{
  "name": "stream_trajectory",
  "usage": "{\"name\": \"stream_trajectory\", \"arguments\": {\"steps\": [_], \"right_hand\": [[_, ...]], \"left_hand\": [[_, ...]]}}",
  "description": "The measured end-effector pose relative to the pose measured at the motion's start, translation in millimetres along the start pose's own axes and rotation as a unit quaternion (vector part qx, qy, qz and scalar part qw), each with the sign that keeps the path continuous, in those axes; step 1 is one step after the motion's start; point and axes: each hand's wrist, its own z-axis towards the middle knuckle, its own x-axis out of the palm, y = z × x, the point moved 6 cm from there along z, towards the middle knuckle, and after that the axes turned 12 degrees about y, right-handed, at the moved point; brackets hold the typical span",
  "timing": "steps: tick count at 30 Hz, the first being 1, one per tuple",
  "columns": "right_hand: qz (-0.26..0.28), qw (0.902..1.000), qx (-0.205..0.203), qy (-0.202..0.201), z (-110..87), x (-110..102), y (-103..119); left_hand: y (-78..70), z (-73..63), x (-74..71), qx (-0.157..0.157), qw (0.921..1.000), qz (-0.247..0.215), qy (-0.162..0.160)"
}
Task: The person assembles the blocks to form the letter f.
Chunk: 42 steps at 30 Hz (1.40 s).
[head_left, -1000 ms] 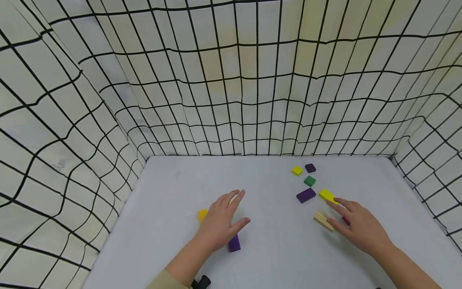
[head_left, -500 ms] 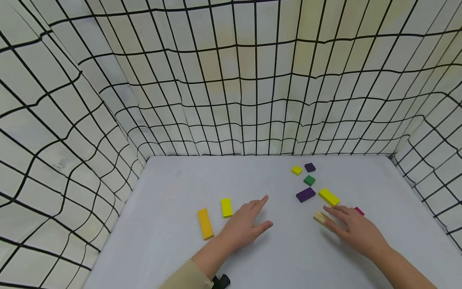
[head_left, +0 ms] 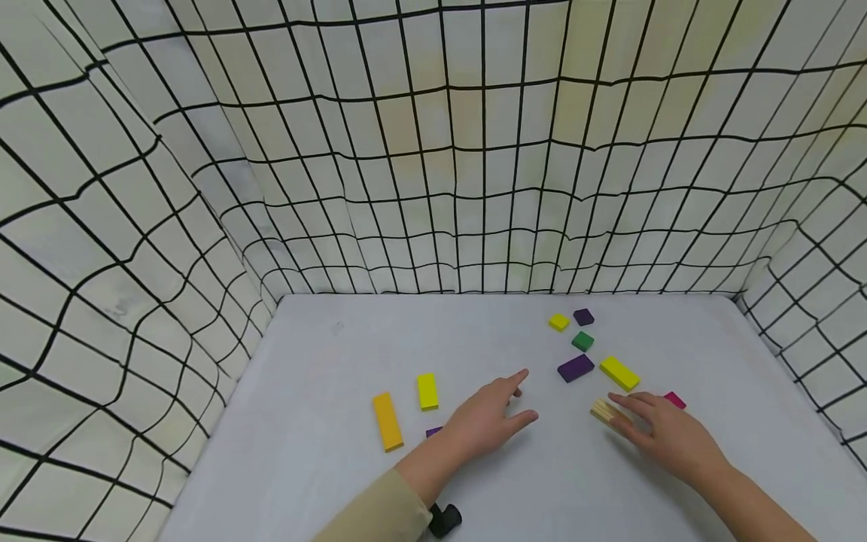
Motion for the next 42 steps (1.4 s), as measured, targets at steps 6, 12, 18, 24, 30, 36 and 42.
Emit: {"name": "stream_trajectory", "arguments": {"steps": [6,12,18,24,30,36,42], "right_hand": [[0.011,0.9999,-0.003,-0.001,0.6,1.6,1.0],[0.017,0.9997,0.013,0.01,0.9,3.4,1.0],[0.01,0.9994,0.022,0.024,3.4,4.6,-0.4],[-0.008,0.9992,0.02,0.035,8.0,8.6,0.2],[-0.007,0.9993,0.012,0.036,11.5,9.6,0.5],[0.005,0.999,0.01,0.043,14.8,11.6,-1.8],[0.007,0.999,0.004,0.043,16.7,13.0,-1.7]], "left_hand": [[-6.9,12.9,4.9,-0.005,0.9996,-0.023,0.014],[-22.3,26.4,8.2,-0.004,0.9996,-0.008,0.027],[-38.8,44.6,14.6,-0.011,0.9986,0.023,0.047],[-51.2,61.1,24.0,-0.003,0.9964,0.048,0.069],[-56.9,72.4,30.1,-0.006,0.9954,0.06,0.075],[-59.6,83.3,35.3,-0.015,0.9939,0.081,0.074],[-62.2,93.0,39.0,-0.02,0.9913,0.105,0.076]]}}
